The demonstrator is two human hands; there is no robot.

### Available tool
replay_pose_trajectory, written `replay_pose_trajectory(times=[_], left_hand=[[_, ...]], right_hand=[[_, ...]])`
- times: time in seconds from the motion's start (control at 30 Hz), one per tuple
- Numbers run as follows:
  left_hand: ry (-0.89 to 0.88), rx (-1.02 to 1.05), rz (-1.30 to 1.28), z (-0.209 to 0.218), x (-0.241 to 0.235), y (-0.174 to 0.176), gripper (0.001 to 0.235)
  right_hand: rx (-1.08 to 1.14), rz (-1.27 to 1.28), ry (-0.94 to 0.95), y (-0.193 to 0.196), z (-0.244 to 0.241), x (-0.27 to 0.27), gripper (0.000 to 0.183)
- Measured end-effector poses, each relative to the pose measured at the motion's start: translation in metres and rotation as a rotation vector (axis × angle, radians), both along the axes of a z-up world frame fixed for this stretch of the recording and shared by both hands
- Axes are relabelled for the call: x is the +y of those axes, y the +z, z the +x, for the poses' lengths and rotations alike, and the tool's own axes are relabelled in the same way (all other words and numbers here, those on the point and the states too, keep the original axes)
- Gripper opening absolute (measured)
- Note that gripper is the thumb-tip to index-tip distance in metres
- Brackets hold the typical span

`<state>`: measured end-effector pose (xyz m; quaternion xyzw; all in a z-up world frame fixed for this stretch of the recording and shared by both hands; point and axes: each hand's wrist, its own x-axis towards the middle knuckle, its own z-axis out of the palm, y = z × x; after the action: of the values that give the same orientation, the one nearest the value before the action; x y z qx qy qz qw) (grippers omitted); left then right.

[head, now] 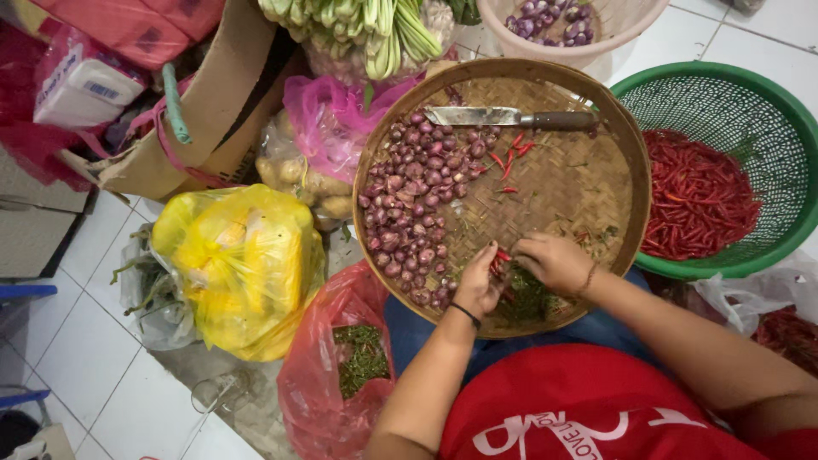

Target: The person removes stems from red chilies by hand and places the de-stemmed chilies into a green colander. The person also handles shallots and green herbs on a woven tray.

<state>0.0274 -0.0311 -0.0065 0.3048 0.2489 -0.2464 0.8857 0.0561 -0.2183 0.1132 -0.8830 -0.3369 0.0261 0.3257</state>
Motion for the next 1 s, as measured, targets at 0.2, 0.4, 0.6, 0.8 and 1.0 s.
replay_pose_trajectory(times=[0.2,0.4,0.6,0.8,1.0], left_hand=[[0.178,0.114,0.0,-0.009,0.025,-0.006,0.025],[0.122,-0.038,0.198,-0.004,0.027,0.011,0.02],[0.139,-0.138,0.262,0.002,0.023,0.016,0.019],[0.096,-0.162,0.352,0.007,0.003,0.024,0.03],[0.132,-0.158,0.144,0.001,0.011,0.034,0.023]], right_hand=[[-0.043,-0.413,-0.16,0.01,0.072,0.008,0.017],[-0.297,-0.322,-0.233,-0.006,0.102,0.038,0.015],[0.065,0.095,-0.226,-0.022,0.082,0.023,0.028],[0.595,0.414,-0.251,-0.061,0.043,0.014,0.017],[1.532,0.877,-0.369,-0.076,0.039,-0.005,0.021]])
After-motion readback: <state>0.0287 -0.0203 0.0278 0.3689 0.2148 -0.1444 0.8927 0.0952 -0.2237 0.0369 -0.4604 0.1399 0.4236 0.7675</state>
